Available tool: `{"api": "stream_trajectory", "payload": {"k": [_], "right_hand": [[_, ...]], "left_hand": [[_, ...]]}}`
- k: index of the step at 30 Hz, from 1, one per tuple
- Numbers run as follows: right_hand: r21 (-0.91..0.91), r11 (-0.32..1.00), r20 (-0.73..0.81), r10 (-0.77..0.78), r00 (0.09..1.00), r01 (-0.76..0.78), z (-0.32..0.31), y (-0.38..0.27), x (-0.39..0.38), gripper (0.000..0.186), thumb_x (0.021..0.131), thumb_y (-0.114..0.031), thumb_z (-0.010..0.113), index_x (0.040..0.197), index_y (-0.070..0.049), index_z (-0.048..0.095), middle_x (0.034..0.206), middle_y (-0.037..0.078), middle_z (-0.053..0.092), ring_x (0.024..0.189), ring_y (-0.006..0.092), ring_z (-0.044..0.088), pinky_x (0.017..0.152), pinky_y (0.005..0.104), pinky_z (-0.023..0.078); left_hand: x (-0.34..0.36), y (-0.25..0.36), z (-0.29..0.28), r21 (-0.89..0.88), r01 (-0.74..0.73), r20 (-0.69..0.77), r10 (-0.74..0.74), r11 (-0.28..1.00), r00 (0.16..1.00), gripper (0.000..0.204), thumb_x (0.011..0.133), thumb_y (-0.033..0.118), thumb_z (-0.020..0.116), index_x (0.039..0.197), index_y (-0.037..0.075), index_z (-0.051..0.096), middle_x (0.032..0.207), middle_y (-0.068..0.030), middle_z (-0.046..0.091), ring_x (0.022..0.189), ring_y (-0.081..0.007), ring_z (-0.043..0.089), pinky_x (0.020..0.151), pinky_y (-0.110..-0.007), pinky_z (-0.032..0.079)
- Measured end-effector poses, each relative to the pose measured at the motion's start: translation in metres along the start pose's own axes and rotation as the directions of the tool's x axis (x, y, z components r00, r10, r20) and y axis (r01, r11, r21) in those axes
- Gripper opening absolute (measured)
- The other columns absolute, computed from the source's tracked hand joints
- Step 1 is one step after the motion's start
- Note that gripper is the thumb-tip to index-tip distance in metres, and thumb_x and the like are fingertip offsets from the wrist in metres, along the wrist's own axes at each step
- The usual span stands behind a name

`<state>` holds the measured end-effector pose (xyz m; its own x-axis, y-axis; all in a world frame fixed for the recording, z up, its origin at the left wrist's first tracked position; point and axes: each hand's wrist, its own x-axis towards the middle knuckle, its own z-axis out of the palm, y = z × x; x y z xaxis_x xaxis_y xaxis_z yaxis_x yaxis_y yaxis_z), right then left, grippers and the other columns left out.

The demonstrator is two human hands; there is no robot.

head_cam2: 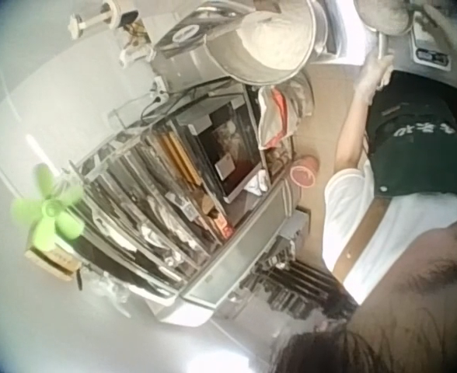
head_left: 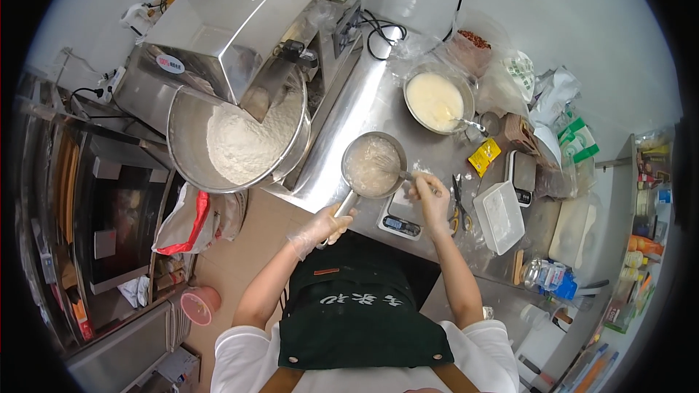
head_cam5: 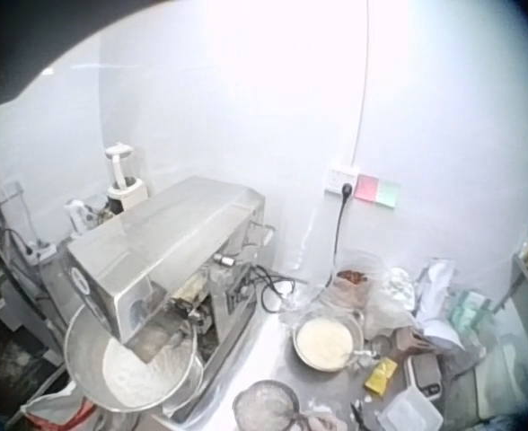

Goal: The person prepares a mixture by cutting open a yellow packet with shears and pouring the contents into a small pot, followed by adding a white powder from a container and whisking the ingredients together. They then add the whisked mixture and several scoops of a white liquid from a bowl into a large commercial mixer containing flour.

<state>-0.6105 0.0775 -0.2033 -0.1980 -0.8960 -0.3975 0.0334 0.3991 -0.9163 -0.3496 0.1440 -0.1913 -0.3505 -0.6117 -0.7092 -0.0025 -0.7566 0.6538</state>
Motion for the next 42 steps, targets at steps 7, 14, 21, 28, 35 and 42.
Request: {"api": "stream_trajectory", "payload": {"k": [7,14,21,28,35,42], "right_hand": [[-0.300,0.202,0.668,-0.653,0.356,0.932,0.028,-0.048,-0.046,0.027,0.078,-0.011,0.074,0.105,-0.012,0.072,0.077,0.008,0.067,0.065,0.0214,0.065,0.058,0.0314,0.053],[-0.513,-0.002,0.603,-0.713,0.358,0.859,0.006,-0.085,-0.060,0.023,0.072,-0.011,0.074,0.095,-0.012,0.069,0.066,0.004,0.058,0.055,0.0222,0.059,0.050,0.0336,0.049],[-0.293,-0.054,0.680,-0.714,0.168,0.955,0.026,-0.091,-0.047,0.025,0.074,-0.013,0.074,0.099,-0.012,0.068,0.065,0.004,0.055,0.055,0.0216,0.058,0.049,0.0339,0.049],[-0.242,0.084,0.719,-0.653,0.236,0.967,0.012,-0.090,-0.087,0.024,0.075,-0.014,0.073,0.098,-0.011,0.069,0.068,0.005,0.056,0.060,0.0207,0.060,0.050,0.0340,0.049],[-0.430,0.025,0.674,-0.657,0.339,0.903,0.003,-0.090,-0.088,0.021,0.075,-0.013,0.073,0.096,-0.011,0.068,0.066,0.005,0.057,0.052,0.0221,0.059,0.047,0.0341,0.048],[-0.389,-0.024,0.631,-0.735,0.247,0.921,0.020,-0.081,-0.070,0.020,0.075,-0.014,0.073,0.094,-0.010,0.069,0.063,0.004,0.056,0.052,0.0221,0.059,0.047,0.0342,0.048]], "left_hand": [[-0.033,0.008,0.009,-0.049,-0.071,0.005,0.072,0.996,0.997,0.028,0.095,0.015,0.057,0.120,0.002,0.052,0.064,0.0015,0.045,0.043,-0.0065,0.038,0.039,-0.024,0.032],[-0.060,0.007,0.015,-0.096,-0.085,-0.002,0.085,0.992,0.996,0.027,0.097,0.013,0.054,0.120,0.001,0.052,0.061,0.0017,0.045,0.042,-0.0065,0.038,0.039,-0.024,0.032],[-0.075,0.003,0.020,-0.173,-0.115,0.066,0.128,0.978,0.990,0.026,0.097,0.012,0.054,0.120,0.000,0.051,0.060,0.0023,0.042,0.042,-0.0064,0.037,0.040,-0.024,0.032],[-0.083,0.005,0.029,-0.126,-0.100,0.003,0.102,0.987,0.995,0.026,0.097,0.011,0.054,0.121,0.001,0.050,0.060,0.0024,0.042,0.042,-0.0065,0.036,0.040,-0.024,0.031],[-0.083,-0.001,0.031,-0.166,-0.122,-0.009,0.122,0.979,0.992,0.026,0.098,0.011,0.053,0.121,0.000,0.049,0.061,0.0031,0.041,0.042,-0.0060,0.035,0.040,-0.024,0.031],[-0.086,0.002,0.033,-0.138,-0.105,-0.005,0.106,0.985,0.994,0.026,0.098,0.012,0.053,0.121,0.000,0.050,0.061,0.0033,0.041,0.043,-0.0057,0.035,0.040,-0.024,0.032]]}}
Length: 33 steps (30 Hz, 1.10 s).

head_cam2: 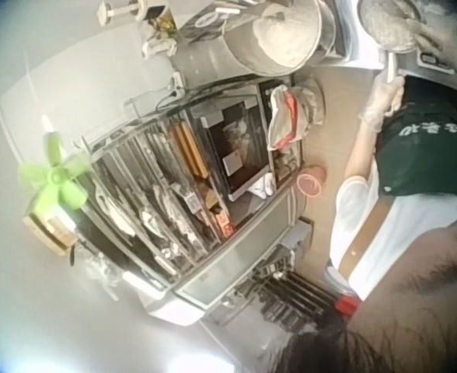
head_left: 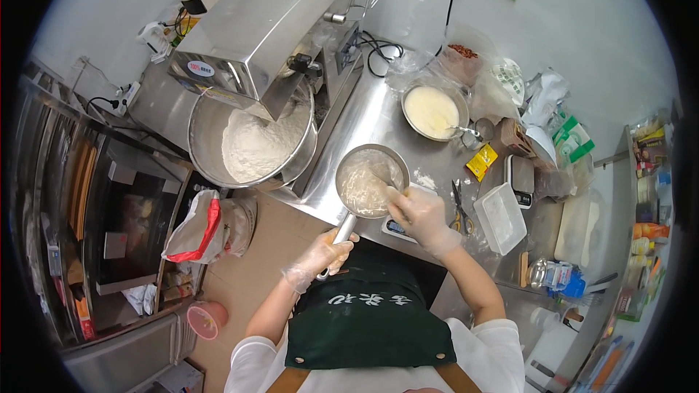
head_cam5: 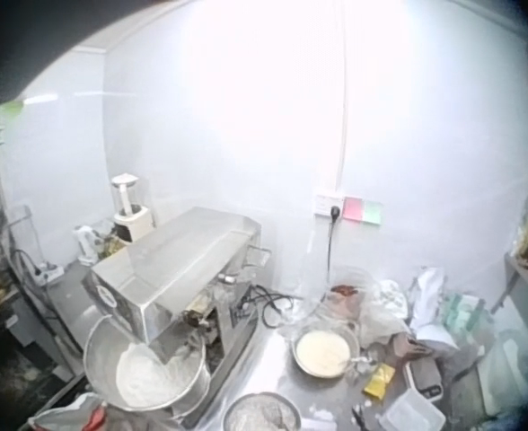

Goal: The person prepares a mixture by cutting open a yellow packet with shears and pouring the contents into a small pot, followed by adding a white powder from a container and whisking the ingredients together. They then add the whisked mixture and several scoops of a white liquid from a bowl into a large commercial mixer containing flour.

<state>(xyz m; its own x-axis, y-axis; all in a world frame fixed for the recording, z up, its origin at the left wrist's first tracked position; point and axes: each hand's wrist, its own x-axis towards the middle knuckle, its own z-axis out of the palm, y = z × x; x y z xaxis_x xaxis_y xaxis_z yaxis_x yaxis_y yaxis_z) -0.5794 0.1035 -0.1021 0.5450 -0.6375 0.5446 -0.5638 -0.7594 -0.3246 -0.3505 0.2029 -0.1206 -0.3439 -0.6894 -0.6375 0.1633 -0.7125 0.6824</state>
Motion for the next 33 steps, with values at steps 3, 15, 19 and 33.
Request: {"api": "stream_trajectory", "payload": {"k": [3,15,19,33], "right_hand": [[-0.005,0.992,0.188,0.128,0.974,-0.129,-0.025,-0.018,-0.012,0.023,0.077,-0.013,0.072,0.100,-0.010,0.070,0.072,0.006,0.059,0.059,0.0213,0.061,0.050,0.0329,0.049],[0.163,0.985,0.082,0.047,0.996,-0.060,-0.008,-0.033,-0.007,0.018,0.075,-0.013,0.073,0.092,-0.010,0.068,0.064,0.005,0.054,0.051,0.0213,0.057,0.048,0.0340,0.047],[-0.074,0.971,0.088,0.233,0.968,-0.227,-0.003,-0.019,-0.004,0.017,0.075,-0.013,0.073,0.092,-0.010,0.068,0.066,0.006,0.057,0.055,0.0212,0.061,0.050,0.0331,0.048],[0.164,0.965,0.140,0.184,0.973,-0.206,0.068,-0.004,-0.040,0.014,0.081,-0.013,0.070,0.094,-0.011,0.070,0.070,0.007,0.063,0.056,0.0234,0.063,0.049,0.0351,0.050]], "left_hand": [[-0.001,-0.002,-0.001,-0.016,-0.007,-0.002,0.007,1.000,1.000,0.026,0.098,0.013,0.053,0.121,0.000,0.050,0.061,0.0029,0.042,0.043,-0.0059,0.035,0.040,-0.024,0.032],[-0.001,-0.001,-0.003,-0.021,0.015,-0.002,-0.015,1.000,1.000,0.023,0.098,0.013,0.054,0.117,0.001,0.050,0.063,0.0026,0.042,0.043,-0.0061,0.036,0.041,-0.023,0.032],[0.002,-0.004,-0.008,-0.038,0.019,0.007,-0.019,0.999,1.000,0.024,0.097,0.012,0.054,0.118,0.001,0.050,0.064,0.0025,0.043,0.043,-0.0063,0.036,0.041,-0.024,0.032],[0.058,-0.060,-0.043,-0.103,0.025,0.028,-0.022,0.994,0.999,0.023,0.097,0.013,0.054,0.117,0.003,0.050,0.062,0.0015,0.043,0.042,-0.0079,0.036,0.039,-0.026,0.032]]}}
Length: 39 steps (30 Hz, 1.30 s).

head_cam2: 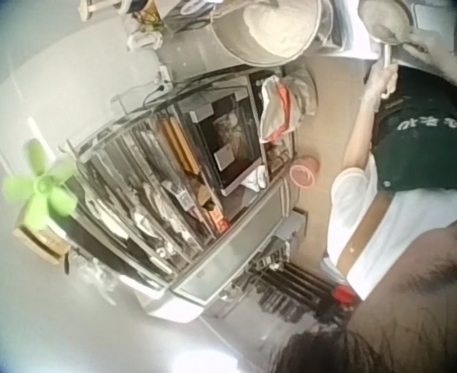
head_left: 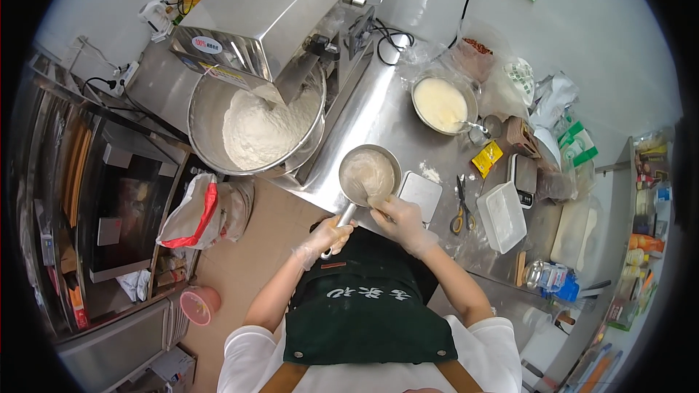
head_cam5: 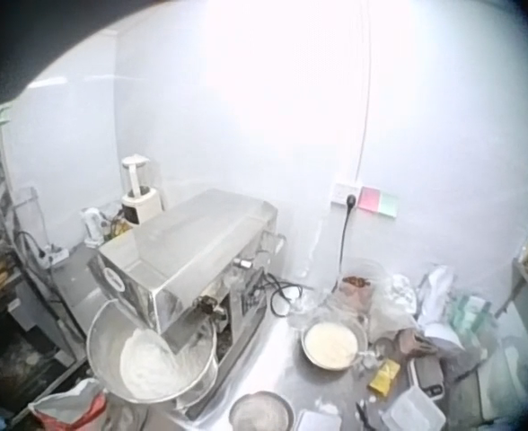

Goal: The person prepares a mixture by cutting open a yellow packet with shears and pouring the contents into a small pot, followed by adding a white powder from a container and whisking the ingredients together. They then add the whisked mixture and several scoops of a white liquid from a bowl into a large commercial mixer containing flour.

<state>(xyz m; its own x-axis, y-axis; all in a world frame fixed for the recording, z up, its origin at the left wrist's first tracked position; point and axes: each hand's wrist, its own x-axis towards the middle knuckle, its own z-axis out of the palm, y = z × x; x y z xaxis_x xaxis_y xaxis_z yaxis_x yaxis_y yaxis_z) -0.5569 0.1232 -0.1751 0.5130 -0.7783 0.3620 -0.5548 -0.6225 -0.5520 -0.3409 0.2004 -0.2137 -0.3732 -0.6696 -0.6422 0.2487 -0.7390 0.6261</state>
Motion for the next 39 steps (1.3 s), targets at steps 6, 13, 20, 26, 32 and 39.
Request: {"api": "stream_trajectory", "payload": {"k": [6,13,20,26,32,39], "right_hand": [[-0.181,0.972,0.038,0.158,0.987,-0.149,0.013,0.022,-0.012,0.019,0.080,-0.016,0.071,0.099,-0.013,0.070,0.070,0.006,0.064,0.058,0.0235,0.064,0.054,0.0355,0.052],[-0.156,0.987,0.075,-0.021,0.997,0.032,0.027,0.038,-0.001,0.012,0.080,-0.014,0.070,0.092,-0.011,0.068,0.077,0.008,0.064,0.060,0.0254,0.064,0.054,0.0367,0.051],[-0.123,0.992,0.113,-0.002,0.994,0.016,0.021,0.011,-0.015,0.013,0.081,-0.014,0.070,0.093,-0.009,0.067,0.074,0.008,0.064,0.062,0.0251,0.064,0.053,0.0378,0.051],[-0.271,0.955,-0.020,0.115,0.993,-0.116,0.027,0.024,-0.021,0.018,0.081,-0.015,0.071,0.098,-0.011,0.066,0.063,0.007,0.056,0.057,0.0254,0.061,0.050,0.0378,0.049],[-0.119,0.993,0.014,-0.019,1.000,0.020,0.028,0.035,-0.010,0.020,0.080,-0.014,0.070,0.099,-0.010,0.066,0.067,0.008,0.057,0.058,0.0264,0.060,0.051,0.0389,0.048],[-0.042,0.999,0.048,0.004,0.999,-0.002,0.021,0.007,-0.014,0.013,0.078,-0.014,0.071,0.090,-0.009,0.067,0.070,0.009,0.060,0.060,0.0265,0.062,0.052,0.0380,0.049]], "left_hand": [[0.023,-0.021,-0.017,0.007,0.014,0.062,-0.014,1.000,0.998,0.026,0.098,0.017,0.055,0.119,0.003,0.050,0.061,0.0025,0.043,0.042,-0.0071,0.038,0.040,-0.025,0.033],[0.030,-0.019,-0.020,0.150,0.041,0.052,-0.050,0.988,0.997,0.028,0.098,0.019,0.057,0.119,0.002,0.052,0.062,0.0025,0.045,0.044,-0.0068,0.041,0.041,-0.024,0.035],[0.037,-0.044,-0.017,0.433,0.048,-0.346,0.117,0.900,0.931,0.032,0.093,0.027,0.064,0.117,0.007,0.063,0.071,-0.0009,0.060,0.054,-0.0099,0.053,0.051,-0.026,0.045],[0.038,-0.045,-0.013,0.439,0.095,-0.425,0.113,0.894,0.898,0.032,0.093,0.028,0.063,0.119,0.009,0.065,0.070,-0.0007,0.060,0.054,-0.0107,0.054,0.055,-0.029,0.046],[0.032,-0.033,-0.005,0.435,0.116,-0.411,0.082,0.893,0.908,0.031,0.094,0.027,0.061,0.119,0.010,0.065,0.068,0.0002,0.058,0.055,-0.0107,0.053,0.055,-0.029,0.045],[0.033,-0.033,-0.005,0.426,0.151,-0.407,0.040,0.892,0.913,0.031,0.095,0.027,0.061,0.121,0.011,0.065,0.068,0.0003,0.057,0.055,-0.0103,0.052,0.054,-0.028,0.044]]}}
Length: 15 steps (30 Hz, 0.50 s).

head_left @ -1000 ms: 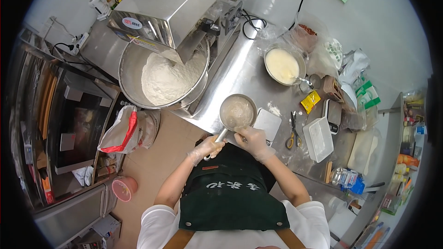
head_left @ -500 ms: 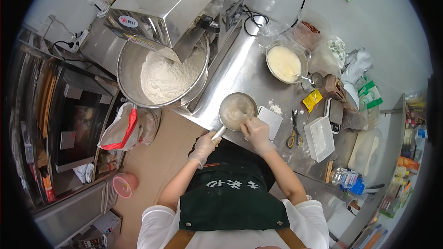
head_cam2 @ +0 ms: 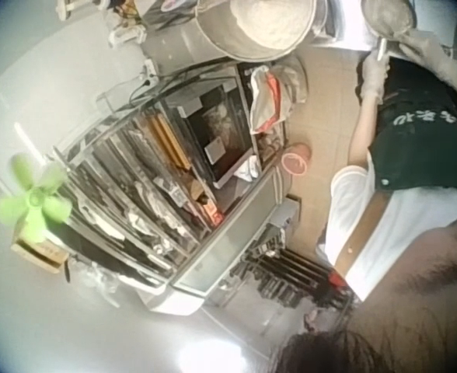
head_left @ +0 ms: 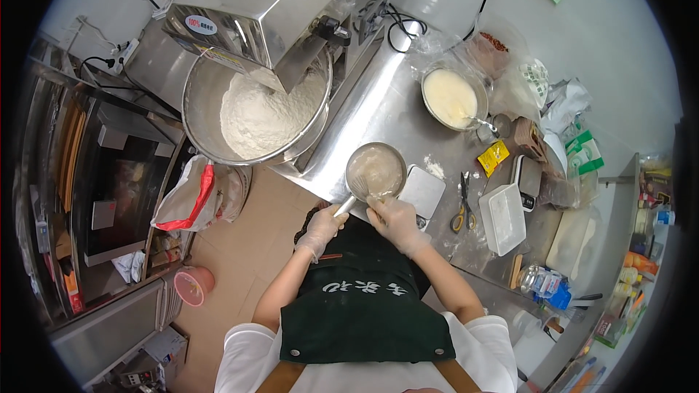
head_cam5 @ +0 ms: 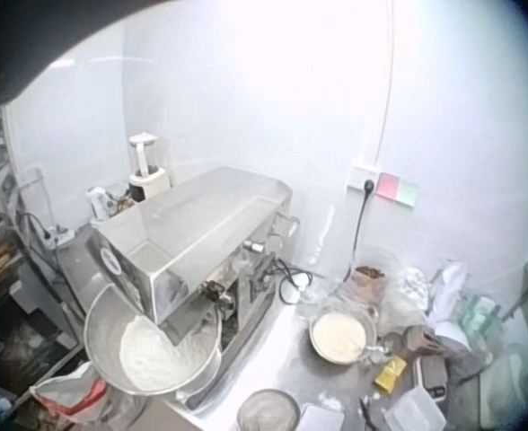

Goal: The person prepares a mixture by cutting open a yellow packet with shears and pouring the contents into a small pot, followed by adding a white powder from a container and whisking the ingredients together. They then add the whisked mixture and several scoops of a white liquid from a bowl into a large commercial mixer containing flour.

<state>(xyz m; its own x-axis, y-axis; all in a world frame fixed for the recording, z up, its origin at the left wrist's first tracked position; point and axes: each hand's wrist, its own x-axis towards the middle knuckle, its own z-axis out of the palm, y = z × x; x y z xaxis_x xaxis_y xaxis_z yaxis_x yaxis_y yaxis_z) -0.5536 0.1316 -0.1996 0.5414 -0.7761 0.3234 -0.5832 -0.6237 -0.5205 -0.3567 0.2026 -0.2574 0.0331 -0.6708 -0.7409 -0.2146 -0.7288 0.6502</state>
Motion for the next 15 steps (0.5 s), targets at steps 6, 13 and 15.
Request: {"api": "stream_trajectory", "payload": {"k": [6,13,15], "right_hand": [[-0.154,0.981,-0.067,0.109,0.992,-0.119,0.002,0.005,-0.002,0.012,0.080,-0.014,0.070,0.091,-0.010,0.067,0.067,0.010,0.059,0.057,0.0288,0.061,0.054,0.0387,0.050],[0.444,0.775,-0.056,0.525,0.849,-0.450,0.007,0.043,0.005,0.020,0.089,-0.011,0.066,0.107,-0.002,0.072,0.089,0.010,0.071,0.073,0.0184,0.067,0.067,0.0282,0.053],[0.771,0.309,0.131,0.779,0.613,-0.557,0.004,0.050,0.006,0.021,0.094,-0.010,0.061,0.110,0.000,0.071,0.085,0.001,0.067,0.068,0.0077,0.058,0.063,0.0217,0.047]], "left_hand": [[-0.004,0.004,-0.001,-0.055,0.006,-0.016,-0.007,0.998,1.000,0.030,0.095,0.027,0.061,0.120,0.010,0.065,0.068,0.0001,0.056,0.056,-0.0100,0.052,0.054,-0.028,0.044],[-0.004,0.006,-0.001,-0.034,-0.013,-0.009,0.013,0.999,1.000,0.029,0.094,0.025,0.060,0.117,0.007,0.066,0.068,0.0001,0.056,0.056,-0.0098,0.051,0.054,-0.028,0.043],[-0.003,0.004,0.000,-0.040,-0.022,-0.016,0.021,0.999,1.000,0.029,0.094,0.025,0.060,0.116,0.007,0.066,0.068,0.0000,0.056,0.055,-0.0100,0.051,0.054,-0.028,0.043]]}}
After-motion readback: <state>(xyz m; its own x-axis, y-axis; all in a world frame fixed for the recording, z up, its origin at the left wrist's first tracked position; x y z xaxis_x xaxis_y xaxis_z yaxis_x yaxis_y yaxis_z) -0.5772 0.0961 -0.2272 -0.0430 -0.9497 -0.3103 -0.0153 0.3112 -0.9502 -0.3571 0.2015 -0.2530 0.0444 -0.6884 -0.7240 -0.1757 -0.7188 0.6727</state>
